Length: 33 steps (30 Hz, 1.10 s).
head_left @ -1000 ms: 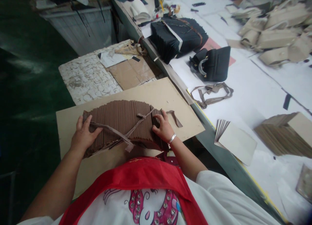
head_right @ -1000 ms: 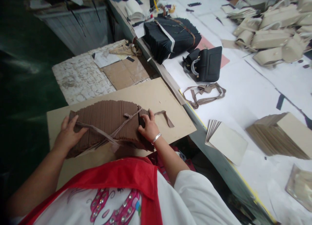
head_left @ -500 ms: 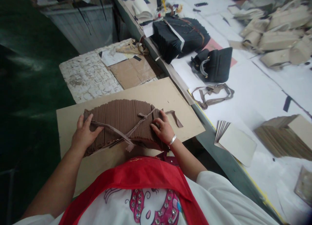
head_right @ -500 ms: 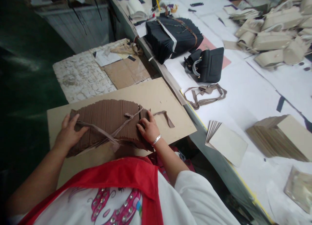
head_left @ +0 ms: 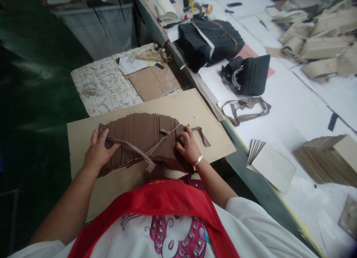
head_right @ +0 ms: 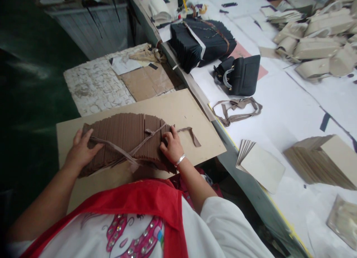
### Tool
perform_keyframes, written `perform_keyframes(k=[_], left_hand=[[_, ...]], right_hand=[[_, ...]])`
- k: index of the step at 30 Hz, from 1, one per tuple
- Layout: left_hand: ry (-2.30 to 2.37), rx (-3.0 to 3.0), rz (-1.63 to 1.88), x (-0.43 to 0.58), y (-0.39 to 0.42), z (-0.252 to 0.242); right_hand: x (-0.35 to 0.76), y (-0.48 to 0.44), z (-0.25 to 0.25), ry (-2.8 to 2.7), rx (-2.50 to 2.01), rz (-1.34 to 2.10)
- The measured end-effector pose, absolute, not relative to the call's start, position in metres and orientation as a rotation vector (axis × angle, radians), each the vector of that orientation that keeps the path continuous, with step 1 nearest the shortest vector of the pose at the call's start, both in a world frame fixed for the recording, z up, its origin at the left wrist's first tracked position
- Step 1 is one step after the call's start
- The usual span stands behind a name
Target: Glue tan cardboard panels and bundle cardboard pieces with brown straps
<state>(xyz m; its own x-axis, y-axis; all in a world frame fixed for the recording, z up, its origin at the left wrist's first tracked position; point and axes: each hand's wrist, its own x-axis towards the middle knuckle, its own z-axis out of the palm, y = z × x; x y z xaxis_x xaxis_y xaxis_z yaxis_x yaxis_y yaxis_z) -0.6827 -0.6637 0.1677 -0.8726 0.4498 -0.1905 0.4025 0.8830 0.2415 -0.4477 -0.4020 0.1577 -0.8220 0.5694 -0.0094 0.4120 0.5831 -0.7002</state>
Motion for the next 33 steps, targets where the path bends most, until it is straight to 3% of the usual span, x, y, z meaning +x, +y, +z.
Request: perform_keyframes(k=[33], left_hand=[[2.799, 0.62, 0.263, -0.688, -0.67, 0.167]], right_hand=[[-0.453, -0.407, 0.153, -2.728, -0.765, 0.923]])
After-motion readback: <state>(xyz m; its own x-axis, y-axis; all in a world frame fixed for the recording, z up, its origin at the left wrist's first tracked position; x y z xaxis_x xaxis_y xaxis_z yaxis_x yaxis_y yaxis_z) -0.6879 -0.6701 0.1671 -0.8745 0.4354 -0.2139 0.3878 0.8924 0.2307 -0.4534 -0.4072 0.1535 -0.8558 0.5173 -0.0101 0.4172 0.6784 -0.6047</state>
